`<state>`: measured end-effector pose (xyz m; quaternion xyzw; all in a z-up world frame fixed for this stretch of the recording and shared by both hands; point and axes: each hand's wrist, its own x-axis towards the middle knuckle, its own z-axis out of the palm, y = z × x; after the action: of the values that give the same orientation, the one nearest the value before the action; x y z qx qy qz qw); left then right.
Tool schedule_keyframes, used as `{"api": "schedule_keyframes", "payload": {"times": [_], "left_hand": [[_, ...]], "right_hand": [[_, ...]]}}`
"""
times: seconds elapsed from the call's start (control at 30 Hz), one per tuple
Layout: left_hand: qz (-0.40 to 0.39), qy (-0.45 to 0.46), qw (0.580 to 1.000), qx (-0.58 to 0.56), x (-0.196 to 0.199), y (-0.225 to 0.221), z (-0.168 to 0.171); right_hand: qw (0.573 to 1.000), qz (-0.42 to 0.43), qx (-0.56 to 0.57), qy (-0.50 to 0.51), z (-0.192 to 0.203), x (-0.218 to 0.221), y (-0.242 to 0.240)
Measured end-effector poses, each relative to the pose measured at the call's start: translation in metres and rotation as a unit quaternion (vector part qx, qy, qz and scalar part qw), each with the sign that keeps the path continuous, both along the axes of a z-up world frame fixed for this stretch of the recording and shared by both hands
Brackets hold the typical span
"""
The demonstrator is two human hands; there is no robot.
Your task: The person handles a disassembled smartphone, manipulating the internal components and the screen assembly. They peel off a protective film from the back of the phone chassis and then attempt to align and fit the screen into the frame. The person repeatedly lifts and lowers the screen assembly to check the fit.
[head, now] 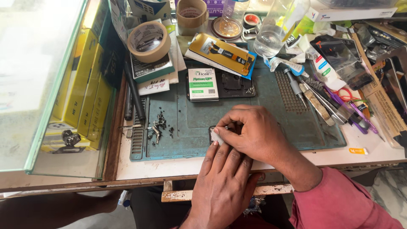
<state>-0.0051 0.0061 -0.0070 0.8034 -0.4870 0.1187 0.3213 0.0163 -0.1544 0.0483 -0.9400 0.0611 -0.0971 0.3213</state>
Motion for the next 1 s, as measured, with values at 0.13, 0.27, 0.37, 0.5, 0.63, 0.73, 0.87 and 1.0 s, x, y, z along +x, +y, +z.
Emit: {"api": "schedule_keyframes", "payload": {"times": [0.13,0.27,0.37,0.5,0.63,0.73,0.87,1.0], "left_hand": [[-0.003,0.008,1.0,-0.006,-0.001,0.0,-0.002],[-0.005,0.0,1.0,-0.009,0.001,-0.001,-0.002],[-0.009,0.016,1.0,-0.016,0.001,0.0,-0.003],[-0.014,0.02,0.999,-0.025,0.002,-0.001,-0.004],[-0.018,0.043,0.999,-0.019,0.001,0.0,-0.007],[-0.016,0.049,0.999,-0.018,0.001,0.0,-0.007],[-0.017,0.049,0.999,-0.01,0.001,0.0,-0.004],[-0.02,0.042,0.999,-0.009,0.002,0.001,-0.003]], "right_hand": [[1.0,0.007,0.003,-0.01,-0.003,0.0,0.0],[1.0,0.004,-0.007,-0.024,-0.004,0.003,0.002],[0.999,-0.002,-0.009,-0.031,-0.005,0.001,0.003],[0.999,-0.03,-0.021,-0.034,-0.004,-0.001,0.007],[0.998,-0.049,-0.042,-0.022,-0.005,-0.002,0.009],[0.995,-0.069,-0.067,-0.009,-0.006,-0.002,0.009],[0.991,-0.085,-0.106,0.011,-0.004,-0.002,0.008],[0.988,-0.087,-0.126,0.035,-0.001,-0.001,0.006]]}}
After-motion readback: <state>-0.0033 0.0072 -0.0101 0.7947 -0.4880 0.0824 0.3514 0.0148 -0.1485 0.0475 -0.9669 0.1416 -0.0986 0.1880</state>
